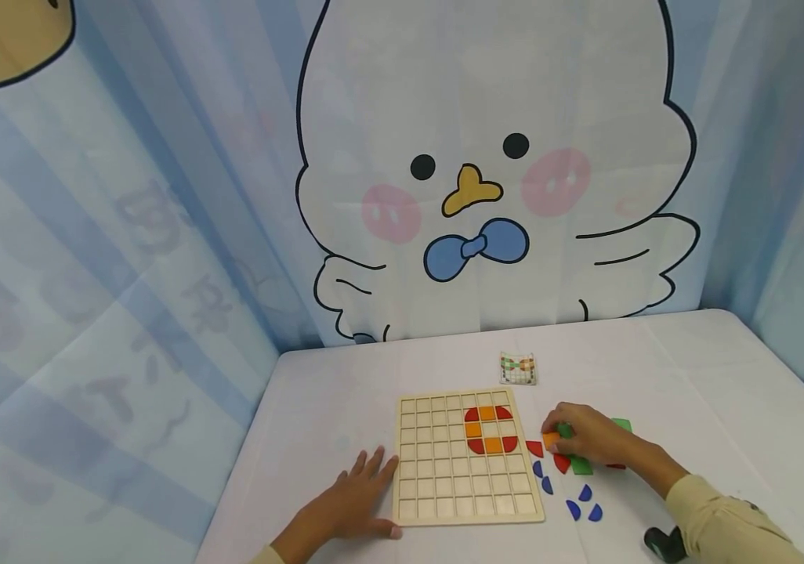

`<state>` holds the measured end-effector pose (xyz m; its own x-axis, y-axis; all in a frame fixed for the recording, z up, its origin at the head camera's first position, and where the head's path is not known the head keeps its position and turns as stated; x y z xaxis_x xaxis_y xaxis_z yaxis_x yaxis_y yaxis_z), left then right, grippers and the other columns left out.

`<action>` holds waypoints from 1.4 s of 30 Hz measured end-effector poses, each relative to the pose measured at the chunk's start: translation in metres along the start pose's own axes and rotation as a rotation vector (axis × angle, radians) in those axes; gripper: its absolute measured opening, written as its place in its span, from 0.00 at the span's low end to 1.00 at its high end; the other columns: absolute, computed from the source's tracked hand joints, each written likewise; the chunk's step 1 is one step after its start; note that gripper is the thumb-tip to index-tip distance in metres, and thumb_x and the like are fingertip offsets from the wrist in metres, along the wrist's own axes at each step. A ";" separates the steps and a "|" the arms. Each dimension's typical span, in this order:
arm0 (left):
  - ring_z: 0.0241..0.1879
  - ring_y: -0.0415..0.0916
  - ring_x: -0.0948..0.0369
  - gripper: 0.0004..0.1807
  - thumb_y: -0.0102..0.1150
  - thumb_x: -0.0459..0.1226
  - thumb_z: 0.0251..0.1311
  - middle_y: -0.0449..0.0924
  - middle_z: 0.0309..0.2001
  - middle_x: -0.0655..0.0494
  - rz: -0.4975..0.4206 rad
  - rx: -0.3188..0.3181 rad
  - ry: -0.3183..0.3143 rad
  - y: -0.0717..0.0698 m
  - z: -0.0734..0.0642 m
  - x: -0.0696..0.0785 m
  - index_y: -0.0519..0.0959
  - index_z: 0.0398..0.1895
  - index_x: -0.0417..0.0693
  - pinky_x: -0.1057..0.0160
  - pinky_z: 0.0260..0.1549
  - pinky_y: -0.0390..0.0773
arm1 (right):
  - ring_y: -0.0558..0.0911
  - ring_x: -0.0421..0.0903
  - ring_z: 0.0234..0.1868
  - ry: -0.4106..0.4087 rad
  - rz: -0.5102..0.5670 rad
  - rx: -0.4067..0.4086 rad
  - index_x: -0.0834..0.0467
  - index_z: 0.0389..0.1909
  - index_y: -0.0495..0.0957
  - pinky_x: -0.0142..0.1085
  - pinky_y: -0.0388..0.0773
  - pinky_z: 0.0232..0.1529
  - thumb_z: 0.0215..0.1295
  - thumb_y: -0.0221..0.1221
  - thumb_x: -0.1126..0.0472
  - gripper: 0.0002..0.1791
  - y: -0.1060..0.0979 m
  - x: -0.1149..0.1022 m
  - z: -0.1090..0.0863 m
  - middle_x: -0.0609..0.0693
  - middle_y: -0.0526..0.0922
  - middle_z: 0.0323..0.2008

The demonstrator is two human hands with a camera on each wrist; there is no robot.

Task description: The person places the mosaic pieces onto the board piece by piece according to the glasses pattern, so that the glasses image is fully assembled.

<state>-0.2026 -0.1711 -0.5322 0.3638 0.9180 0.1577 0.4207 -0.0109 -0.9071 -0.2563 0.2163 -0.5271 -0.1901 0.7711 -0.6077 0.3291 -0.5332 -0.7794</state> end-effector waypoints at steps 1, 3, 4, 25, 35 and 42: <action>0.76 0.50 0.36 0.61 0.63 0.72 0.45 0.49 0.80 0.42 0.000 -0.001 -0.003 0.000 0.000 0.000 0.55 0.80 0.55 0.31 0.63 0.66 | 0.75 0.44 0.43 -0.003 0.002 -0.004 0.50 0.41 0.84 0.42 0.79 0.50 0.57 0.72 0.58 0.11 0.000 0.000 0.000 0.42 0.81 0.41; 0.77 0.50 0.36 0.61 0.63 0.72 0.45 0.49 0.80 0.43 0.001 -0.004 -0.007 0.001 0.000 0.000 0.55 0.80 0.55 0.31 0.63 0.66 | 0.75 0.44 0.42 -0.005 0.012 -0.009 0.49 0.40 0.82 0.39 0.79 0.47 0.57 0.72 0.59 0.11 0.001 -0.001 0.000 0.42 0.81 0.39; 0.77 0.50 0.36 0.61 0.63 0.72 0.45 0.49 0.80 0.43 0.003 -0.004 -0.009 0.001 0.000 0.000 0.55 0.80 0.56 0.31 0.63 0.66 | 0.75 0.44 0.42 -0.006 0.022 -0.012 0.49 0.39 0.82 0.37 0.78 0.46 0.57 0.72 0.59 0.11 0.001 -0.001 0.000 0.42 0.81 0.39; 0.76 0.50 0.36 0.59 0.64 0.70 0.48 0.50 0.80 0.42 0.003 0.002 0.009 -0.002 -0.003 0.002 0.55 0.80 0.54 0.31 0.63 0.66 | 0.75 0.37 0.31 -0.159 0.127 -0.068 0.54 0.48 0.83 0.28 0.75 0.30 0.65 0.64 0.60 0.11 -0.003 -0.001 0.006 0.43 0.79 0.32; 0.77 0.50 0.36 0.59 0.64 0.70 0.48 0.50 0.80 0.42 -0.013 0.003 0.002 -0.003 -0.005 0.003 0.55 0.80 0.54 0.31 0.63 0.65 | 0.76 0.39 0.24 -0.155 0.207 -0.052 0.58 0.47 0.83 0.30 0.76 0.25 0.64 0.68 0.53 0.15 0.000 -0.010 0.009 0.45 0.77 0.28; 0.77 0.49 0.37 0.59 0.64 0.70 0.48 0.49 0.80 0.42 -0.014 -0.006 -0.001 -0.004 -0.006 0.004 0.55 0.80 0.55 0.31 0.64 0.65 | 0.75 0.38 0.26 -0.171 0.236 -0.072 0.59 0.49 0.83 0.28 0.75 0.27 0.65 0.67 0.55 0.16 0.003 -0.014 0.012 0.44 0.79 0.29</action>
Point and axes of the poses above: each hand's wrist, its own z-axis towards the middle knuckle, its own y-axis out of the palm, x = y × z, the point moved 4 cm from there along z, towards the middle knuckle
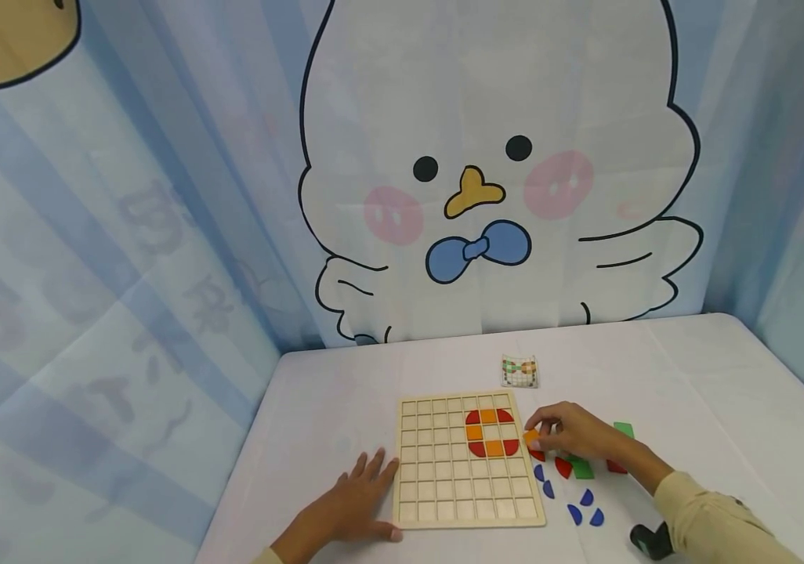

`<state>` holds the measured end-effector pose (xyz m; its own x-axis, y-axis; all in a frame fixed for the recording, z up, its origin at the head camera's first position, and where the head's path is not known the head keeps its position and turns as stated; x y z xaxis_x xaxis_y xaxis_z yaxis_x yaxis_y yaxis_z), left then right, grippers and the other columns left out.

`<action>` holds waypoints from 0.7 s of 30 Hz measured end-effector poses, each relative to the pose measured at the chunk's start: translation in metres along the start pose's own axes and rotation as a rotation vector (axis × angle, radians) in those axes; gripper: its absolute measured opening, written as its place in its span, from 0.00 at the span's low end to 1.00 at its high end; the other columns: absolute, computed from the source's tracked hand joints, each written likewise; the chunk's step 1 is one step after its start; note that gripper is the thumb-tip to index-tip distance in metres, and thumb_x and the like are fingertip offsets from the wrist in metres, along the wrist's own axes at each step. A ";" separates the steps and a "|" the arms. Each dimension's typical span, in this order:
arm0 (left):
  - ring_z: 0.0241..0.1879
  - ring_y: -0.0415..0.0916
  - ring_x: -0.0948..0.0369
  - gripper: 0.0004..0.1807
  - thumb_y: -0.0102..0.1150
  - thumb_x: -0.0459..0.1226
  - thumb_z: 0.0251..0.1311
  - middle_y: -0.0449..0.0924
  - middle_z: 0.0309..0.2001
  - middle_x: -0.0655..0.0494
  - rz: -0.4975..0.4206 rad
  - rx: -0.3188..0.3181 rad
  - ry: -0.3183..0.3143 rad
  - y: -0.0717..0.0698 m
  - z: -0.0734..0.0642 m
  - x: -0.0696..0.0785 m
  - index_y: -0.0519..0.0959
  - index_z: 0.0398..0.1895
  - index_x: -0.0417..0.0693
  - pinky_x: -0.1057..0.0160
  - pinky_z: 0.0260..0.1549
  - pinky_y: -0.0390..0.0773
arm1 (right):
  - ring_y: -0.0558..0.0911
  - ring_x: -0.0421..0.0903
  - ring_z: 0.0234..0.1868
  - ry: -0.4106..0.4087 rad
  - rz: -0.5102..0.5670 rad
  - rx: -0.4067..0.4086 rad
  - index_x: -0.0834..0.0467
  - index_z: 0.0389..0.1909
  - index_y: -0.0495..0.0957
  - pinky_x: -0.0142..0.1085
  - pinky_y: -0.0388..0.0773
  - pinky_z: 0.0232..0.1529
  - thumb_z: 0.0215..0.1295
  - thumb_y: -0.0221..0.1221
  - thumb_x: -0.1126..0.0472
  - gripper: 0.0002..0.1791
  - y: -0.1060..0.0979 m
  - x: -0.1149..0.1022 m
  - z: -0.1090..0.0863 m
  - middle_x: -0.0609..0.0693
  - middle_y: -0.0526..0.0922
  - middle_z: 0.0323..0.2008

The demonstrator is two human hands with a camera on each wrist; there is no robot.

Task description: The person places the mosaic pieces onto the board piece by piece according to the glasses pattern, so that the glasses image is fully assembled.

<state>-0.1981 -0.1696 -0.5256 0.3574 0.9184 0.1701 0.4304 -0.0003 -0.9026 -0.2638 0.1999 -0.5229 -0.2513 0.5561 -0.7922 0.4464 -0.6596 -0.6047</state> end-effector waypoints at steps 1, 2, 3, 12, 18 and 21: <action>0.77 0.50 0.36 0.59 0.64 0.70 0.49 0.49 0.80 0.42 0.000 -0.001 0.002 0.000 0.000 0.000 0.55 0.80 0.54 0.31 0.64 0.65 | 0.75 0.38 0.26 -0.005 0.003 -0.006 0.59 0.50 0.83 0.28 0.75 0.27 0.65 0.67 0.56 0.16 0.001 0.000 0.000 0.45 0.79 0.29; 0.77 0.49 0.36 0.59 0.64 0.69 0.49 0.49 0.80 0.42 -0.002 -0.002 0.003 0.000 0.000 0.000 0.55 0.80 0.54 0.31 0.64 0.65 | 0.75 0.38 0.26 -0.005 0.009 -0.010 0.59 0.50 0.83 0.28 0.75 0.27 0.65 0.67 0.57 0.16 0.001 -0.001 0.001 0.45 0.79 0.29; 0.77 0.49 0.36 0.59 0.64 0.69 0.49 0.49 0.80 0.42 -0.004 -0.001 0.006 0.000 -0.001 0.000 0.55 0.80 0.54 0.31 0.64 0.65 | 0.75 0.38 0.26 -0.009 0.013 -0.015 0.60 0.51 0.82 0.28 0.75 0.27 0.65 0.67 0.58 0.16 0.002 -0.001 0.001 0.45 0.79 0.29; 0.77 0.49 0.37 0.59 0.63 0.70 0.49 0.49 0.80 0.42 0.011 -0.002 0.004 0.003 0.002 -0.001 0.54 0.80 0.55 0.31 0.64 0.65 | 0.78 0.41 0.26 0.015 0.040 -0.020 0.61 0.53 0.82 0.29 0.78 0.27 0.64 0.67 0.60 0.18 0.007 0.000 0.006 0.47 0.79 0.31; 0.77 0.49 0.37 0.59 0.63 0.70 0.49 0.49 0.80 0.42 0.006 -0.003 0.003 0.003 0.002 -0.002 0.54 0.80 0.55 0.31 0.64 0.65 | 0.78 0.42 0.24 0.018 0.043 0.010 0.61 0.53 0.82 0.30 0.78 0.26 0.63 0.67 0.59 0.18 0.009 0.001 0.009 0.48 0.79 0.31; 0.77 0.49 0.37 0.59 0.64 0.70 0.49 0.49 0.80 0.42 0.004 -0.003 0.003 0.003 0.003 -0.003 0.54 0.80 0.55 0.31 0.64 0.65 | 0.77 0.41 0.24 0.013 0.017 0.039 0.61 0.52 0.82 0.29 0.77 0.25 0.63 0.68 0.59 0.17 0.010 -0.002 0.010 0.47 0.79 0.31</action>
Point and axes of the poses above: each hand's wrist, its own z-axis towards the middle knuckle, its own y-axis out of the palm, x = y × z, the point moved 4 cm from there along z, towards the middle knuckle
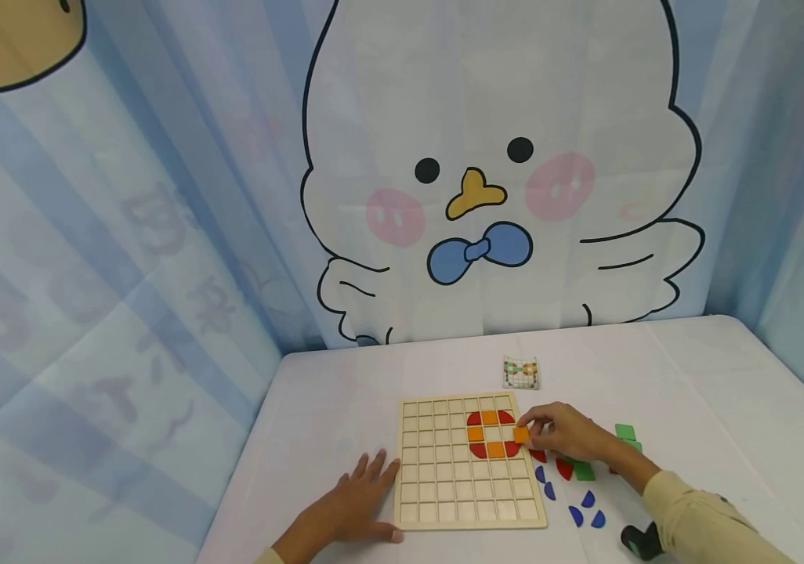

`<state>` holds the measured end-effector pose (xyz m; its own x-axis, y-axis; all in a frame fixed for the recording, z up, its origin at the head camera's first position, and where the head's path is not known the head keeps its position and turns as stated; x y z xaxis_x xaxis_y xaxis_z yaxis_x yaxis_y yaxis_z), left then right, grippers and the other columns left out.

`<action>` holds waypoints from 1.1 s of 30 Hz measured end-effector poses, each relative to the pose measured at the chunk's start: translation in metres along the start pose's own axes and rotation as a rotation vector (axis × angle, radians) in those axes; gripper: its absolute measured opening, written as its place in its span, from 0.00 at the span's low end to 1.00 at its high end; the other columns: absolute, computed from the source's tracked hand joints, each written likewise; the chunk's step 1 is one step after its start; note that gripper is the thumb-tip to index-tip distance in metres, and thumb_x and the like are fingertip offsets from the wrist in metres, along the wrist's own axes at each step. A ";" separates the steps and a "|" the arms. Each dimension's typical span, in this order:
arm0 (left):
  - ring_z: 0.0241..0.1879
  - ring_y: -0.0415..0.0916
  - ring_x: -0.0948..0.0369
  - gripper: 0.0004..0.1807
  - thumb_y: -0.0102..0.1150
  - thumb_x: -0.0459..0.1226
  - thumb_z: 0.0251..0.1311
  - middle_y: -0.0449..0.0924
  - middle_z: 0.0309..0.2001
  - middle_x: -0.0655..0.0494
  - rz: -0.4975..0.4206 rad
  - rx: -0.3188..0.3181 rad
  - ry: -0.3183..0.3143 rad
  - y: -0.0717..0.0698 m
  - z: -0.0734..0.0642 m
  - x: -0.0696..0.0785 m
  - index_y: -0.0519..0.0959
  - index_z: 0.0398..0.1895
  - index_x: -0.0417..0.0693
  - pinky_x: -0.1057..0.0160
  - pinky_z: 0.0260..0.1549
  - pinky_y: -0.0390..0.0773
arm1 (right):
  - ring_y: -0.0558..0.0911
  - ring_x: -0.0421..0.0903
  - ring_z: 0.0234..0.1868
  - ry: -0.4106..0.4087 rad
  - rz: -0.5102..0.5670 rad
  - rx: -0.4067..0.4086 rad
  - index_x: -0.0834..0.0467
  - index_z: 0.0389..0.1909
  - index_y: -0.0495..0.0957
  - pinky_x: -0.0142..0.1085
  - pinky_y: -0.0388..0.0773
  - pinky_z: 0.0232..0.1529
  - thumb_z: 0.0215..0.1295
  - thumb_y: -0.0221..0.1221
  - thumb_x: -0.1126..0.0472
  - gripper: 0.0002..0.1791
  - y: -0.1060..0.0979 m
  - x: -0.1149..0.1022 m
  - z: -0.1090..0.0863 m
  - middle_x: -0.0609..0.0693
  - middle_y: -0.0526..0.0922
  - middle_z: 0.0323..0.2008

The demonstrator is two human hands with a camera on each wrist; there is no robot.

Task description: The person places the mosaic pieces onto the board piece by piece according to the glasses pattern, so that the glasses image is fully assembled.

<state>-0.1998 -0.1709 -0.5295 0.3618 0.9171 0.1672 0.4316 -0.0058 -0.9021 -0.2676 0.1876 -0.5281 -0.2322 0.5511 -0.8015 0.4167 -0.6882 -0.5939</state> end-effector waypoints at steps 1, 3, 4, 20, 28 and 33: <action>0.77 0.49 0.37 0.59 0.64 0.70 0.48 0.49 0.80 0.43 0.000 -0.001 -0.001 0.000 0.000 0.000 0.54 0.80 0.55 0.32 0.64 0.65 | 0.76 0.41 0.24 -0.005 -0.012 0.010 0.61 0.51 0.82 0.29 0.76 0.25 0.63 0.68 0.59 0.17 0.000 0.000 0.000 0.47 0.79 0.31; 0.77 0.49 0.37 0.59 0.63 0.70 0.48 0.49 0.80 0.43 0.002 -0.001 -0.001 0.001 0.001 0.000 0.54 0.80 0.55 0.31 0.64 0.65 | 0.75 0.40 0.25 -0.009 -0.040 0.029 0.60 0.50 0.83 0.28 0.74 0.25 0.63 0.68 0.58 0.16 0.001 -0.001 0.002 0.46 0.79 0.31; 0.77 0.49 0.37 0.59 0.63 0.70 0.49 0.49 0.80 0.43 0.002 0.000 0.000 0.001 0.001 0.000 0.54 0.80 0.55 0.31 0.64 0.65 | 0.75 0.39 0.26 -0.013 -0.054 0.036 0.60 0.50 0.83 0.28 0.73 0.25 0.63 0.68 0.58 0.16 0.002 0.000 0.003 0.45 0.78 0.31; 0.77 0.50 0.37 0.59 0.63 0.70 0.49 0.49 0.80 0.42 0.011 0.011 0.009 0.001 0.001 0.000 0.54 0.80 0.55 0.31 0.63 0.66 | 0.73 0.36 0.30 -0.076 -0.155 0.035 0.59 0.48 0.84 0.28 0.73 0.29 0.63 0.68 0.59 0.14 0.004 -0.003 0.016 0.40 0.76 0.28; 0.77 0.50 0.36 0.59 0.62 0.71 0.48 0.49 0.80 0.42 0.013 0.014 0.004 0.001 0.000 0.001 0.54 0.80 0.54 0.31 0.63 0.66 | 0.74 0.38 0.30 -0.032 -0.174 0.025 0.57 0.48 0.84 0.29 0.72 0.30 0.62 0.69 0.59 0.14 0.006 -0.006 0.019 0.40 0.75 0.27; 0.77 0.50 0.36 0.59 0.62 0.71 0.47 0.49 0.80 0.43 0.013 0.016 -0.003 0.000 0.000 0.001 0.55 0.80 0.55 0.31 0.64 0.65 | 0.74 0.38 0.30 -0.016 -0.169 0.016 0.56 0.48 0.84 0.29 0.72 0.30 0.62 0.69 0.59 0.14 0.006 -0.007 0.020 0.42 0.76 0.27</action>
Point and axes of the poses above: each hand's wrist, its own z-axis towards the middle knuckle, its own y-axis out of the palm, x = y × z, the point moved 4 cm from there along z, towards the middle knuckle
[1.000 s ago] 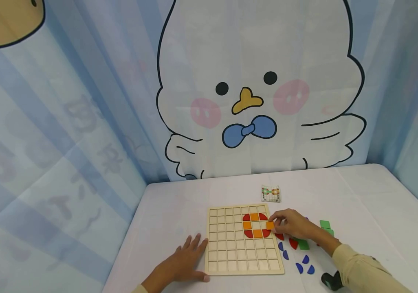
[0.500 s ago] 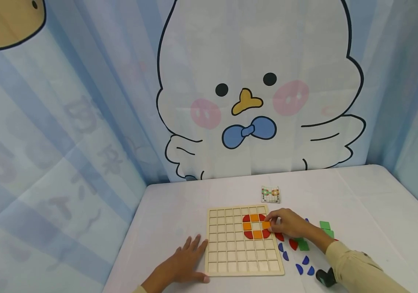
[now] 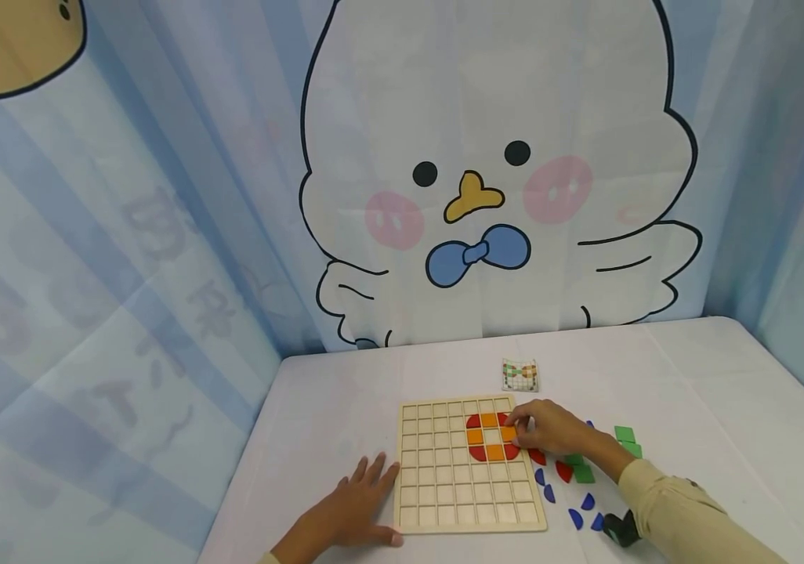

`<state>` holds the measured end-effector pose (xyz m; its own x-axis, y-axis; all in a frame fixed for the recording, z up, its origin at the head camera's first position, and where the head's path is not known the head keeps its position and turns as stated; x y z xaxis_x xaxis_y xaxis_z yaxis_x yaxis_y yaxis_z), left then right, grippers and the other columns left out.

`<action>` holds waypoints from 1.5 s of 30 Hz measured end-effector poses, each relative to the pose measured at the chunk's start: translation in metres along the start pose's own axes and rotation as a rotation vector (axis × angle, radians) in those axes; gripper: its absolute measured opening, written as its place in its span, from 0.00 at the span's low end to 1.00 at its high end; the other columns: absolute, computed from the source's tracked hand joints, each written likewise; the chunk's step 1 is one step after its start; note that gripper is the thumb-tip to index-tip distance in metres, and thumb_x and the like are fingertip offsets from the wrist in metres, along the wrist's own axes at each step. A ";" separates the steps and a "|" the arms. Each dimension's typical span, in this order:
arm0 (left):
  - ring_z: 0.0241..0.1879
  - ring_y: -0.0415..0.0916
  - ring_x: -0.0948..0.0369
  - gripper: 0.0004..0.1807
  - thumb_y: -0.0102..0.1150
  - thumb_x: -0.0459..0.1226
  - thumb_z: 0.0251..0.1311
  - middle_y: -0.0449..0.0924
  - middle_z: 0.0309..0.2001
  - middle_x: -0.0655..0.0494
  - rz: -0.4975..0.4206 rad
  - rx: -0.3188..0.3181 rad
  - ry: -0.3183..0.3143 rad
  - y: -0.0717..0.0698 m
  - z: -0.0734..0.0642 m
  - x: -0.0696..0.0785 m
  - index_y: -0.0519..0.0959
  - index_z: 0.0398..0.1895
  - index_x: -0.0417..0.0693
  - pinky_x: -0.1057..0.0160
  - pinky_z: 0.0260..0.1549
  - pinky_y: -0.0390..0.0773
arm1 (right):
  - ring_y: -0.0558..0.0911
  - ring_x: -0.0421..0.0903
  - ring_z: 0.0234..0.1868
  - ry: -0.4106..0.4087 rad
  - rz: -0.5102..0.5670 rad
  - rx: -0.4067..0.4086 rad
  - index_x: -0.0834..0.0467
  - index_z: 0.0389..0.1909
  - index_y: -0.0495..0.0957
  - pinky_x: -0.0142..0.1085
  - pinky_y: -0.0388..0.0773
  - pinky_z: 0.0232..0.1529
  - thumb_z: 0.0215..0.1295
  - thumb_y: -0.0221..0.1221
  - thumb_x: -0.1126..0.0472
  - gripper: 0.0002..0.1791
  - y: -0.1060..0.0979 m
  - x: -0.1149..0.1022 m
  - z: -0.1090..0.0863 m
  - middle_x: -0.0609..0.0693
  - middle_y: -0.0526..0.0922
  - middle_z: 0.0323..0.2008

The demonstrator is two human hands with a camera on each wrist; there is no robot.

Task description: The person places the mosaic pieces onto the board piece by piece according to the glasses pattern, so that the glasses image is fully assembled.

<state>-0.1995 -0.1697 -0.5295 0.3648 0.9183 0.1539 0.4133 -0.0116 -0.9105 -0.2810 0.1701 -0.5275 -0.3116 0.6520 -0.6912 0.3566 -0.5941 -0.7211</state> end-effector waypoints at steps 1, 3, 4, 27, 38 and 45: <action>0.77 0.50 0.36 0.59 0.62 0.71 0.47 0.49 0.80 0.43 -0.002 0.000 0.000 0.000 0.000 0.000 0.55 0.80 0.55 0.31 0.64 0.65 | 0.74 0.39 0.29 0.005 0.001 -0.001 0.56 0.48 0.84 0.29 0.72 0.30 0.62 0.69 0.59 0.14 0.000 0.000 0.000 0.42 0.76 0.27; 0.77 0.49 0.36 0.59 0.62 0.71 0.47 0.49 0.80 0.42 -0.007 0.000 0.001 0.000 -0.001 0.000 0.54 0.80 0.55 0.31 0.64 0.65 | 0.74 0.40 0.29 0.011 0.003 -0.004 0.56 0.47 0.85 0.29 0.72 0.29 0.61 0.69 0.59 0.14 0.001 0.000 0.000 0.42 0.76 0.26; 0.77 0.49 0.36 0.59 0.62 0.71 0.47 0.49 0.80 0.42 -0.008 -0.001 0.001 0.000 -0.001 0.000 0.54 0.80 0.55 0.31 0.64 0.65 | 0.74 0.40 0.29 0.017 0.002 -0.005 0.55 0.47 0.85 0.29 0.72 0.29 0.61 0.69 0.59 0.13 0.001 0.000 0.001 0.42 0.76 0.26; 0.77 0.49 0.37 0.59 0.62 0.71 0.48 0.49 0.80 0.43 0.005 -0.016 -0.001 0.004 0.002 -0.001 0.54 0.80 0.56 0.31 0.64 0.65 | 0.75 0.43 0.38 0.126 -0.070 0.010 0.50 0.40 0.85 0.36 0.75 0.41 0.61 0.69 0.62 0.08 0.001 -0.003 0.004 0.43 0.80 0.34; 0.77 0.49 0.37 0.59 0.61 0.71 0.48 0.49 0.80 0.42 0.008 -0.014 0.009 0.003 0.002 -0.001 0.53 0.80 0.55 0.32 0.64 0.65 | 0.76 0.39 0.37 -0.011 -0.005 0.064 0.55 0.49 0.84 0.29 0.77 0.37 0.66 0.65 0.60 0.12 -0.009 0.002 -0.009 0.41 0.83 0.37; 0.77 0.49 0.37 0.59 0.61 0.71 0.48 0.49 0.80 0.43 0.002 -0.019 0.007 0.000 0.001 -0.001 0.53 0.80 0.56 0.32 0.64 0.65 | 0.76 0.40 0.31 0.044 0.061 0.048 0.57 0.50 0.83 0.29 0.78 0.31 0.66 0.65 0.58 0.14 -0.015 0.009 -0.031 0.44 0.82 0.37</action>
<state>-0.2002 -0.1702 -0.5302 0.3714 0.9154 0.1550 0.4283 -0.0208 -0.9034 -0.2622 0.1993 -0.5215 -0.2517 0.6332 -0.7319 0.3309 -0.6543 -0.6799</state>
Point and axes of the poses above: each hand's wrist, its own z-axis towards the middle knuckle, its own y-axis out of the palm, x = y × z, the point moved 4 cm from there along z, towards the middle knuckle
